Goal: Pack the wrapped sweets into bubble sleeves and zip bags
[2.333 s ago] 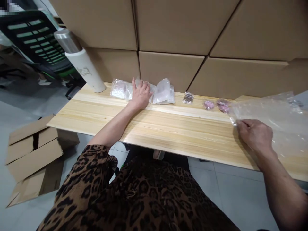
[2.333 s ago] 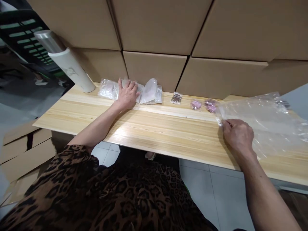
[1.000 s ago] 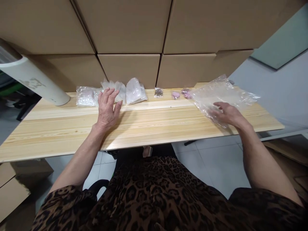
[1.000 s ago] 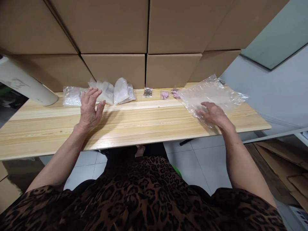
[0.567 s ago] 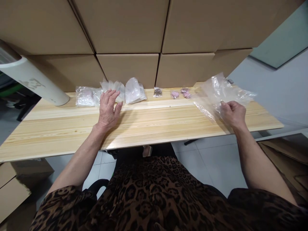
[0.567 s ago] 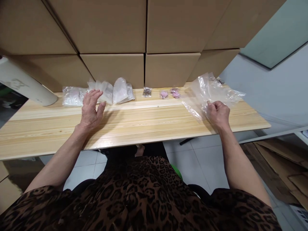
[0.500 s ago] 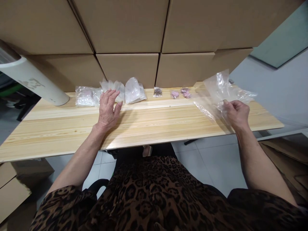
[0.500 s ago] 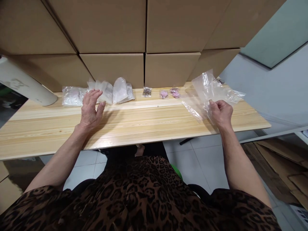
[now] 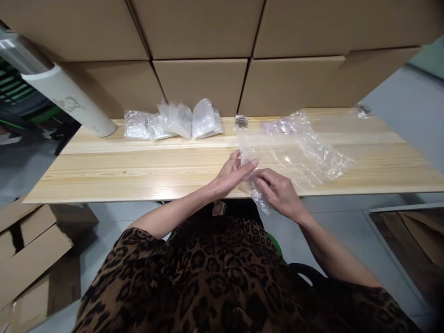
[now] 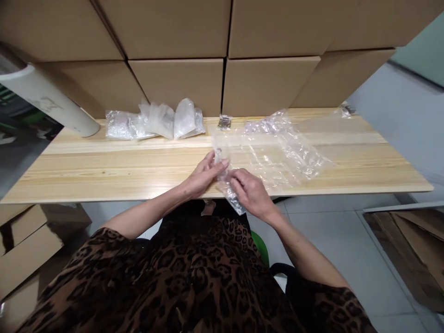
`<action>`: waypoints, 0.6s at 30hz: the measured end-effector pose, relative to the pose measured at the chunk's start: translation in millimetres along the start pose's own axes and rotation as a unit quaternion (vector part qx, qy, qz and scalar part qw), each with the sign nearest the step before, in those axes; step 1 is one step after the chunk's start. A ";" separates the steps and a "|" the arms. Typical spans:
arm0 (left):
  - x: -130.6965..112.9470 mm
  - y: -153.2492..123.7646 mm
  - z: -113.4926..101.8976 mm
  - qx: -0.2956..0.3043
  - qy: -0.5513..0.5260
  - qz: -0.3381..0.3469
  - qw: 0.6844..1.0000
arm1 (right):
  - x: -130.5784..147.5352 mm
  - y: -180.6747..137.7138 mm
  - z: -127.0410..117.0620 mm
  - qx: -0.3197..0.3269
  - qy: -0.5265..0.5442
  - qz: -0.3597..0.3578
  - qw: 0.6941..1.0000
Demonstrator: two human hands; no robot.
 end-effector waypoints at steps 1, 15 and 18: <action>0.0 1.4 -3.5 -0.015 -0.005 0.003 1.000 | 6.6 -0.3 4.8 0.022 0.014 -0.021 0.999; -67.2 -72.6 -164.8 -0.160 0.240 -0.063 0.955 | -53.9 21.9 -63.3 0.001 -0.081 0.065 0.995; -73.0 -79.7 -190.7 -0.190 0.378 -0.021 0.906 | -94.8 65.3 -79.4 -0.012 -0.199 0.075 0.977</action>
Point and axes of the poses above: each hand's wrist, its own y-axis towards the middle knuckle, its own z-axis out of the palm, x = y × z, the point moved 5 cm from there along y, towards the middle knuckle, and after that the axes turned 1 degree about -z, right-handed, at the moved point
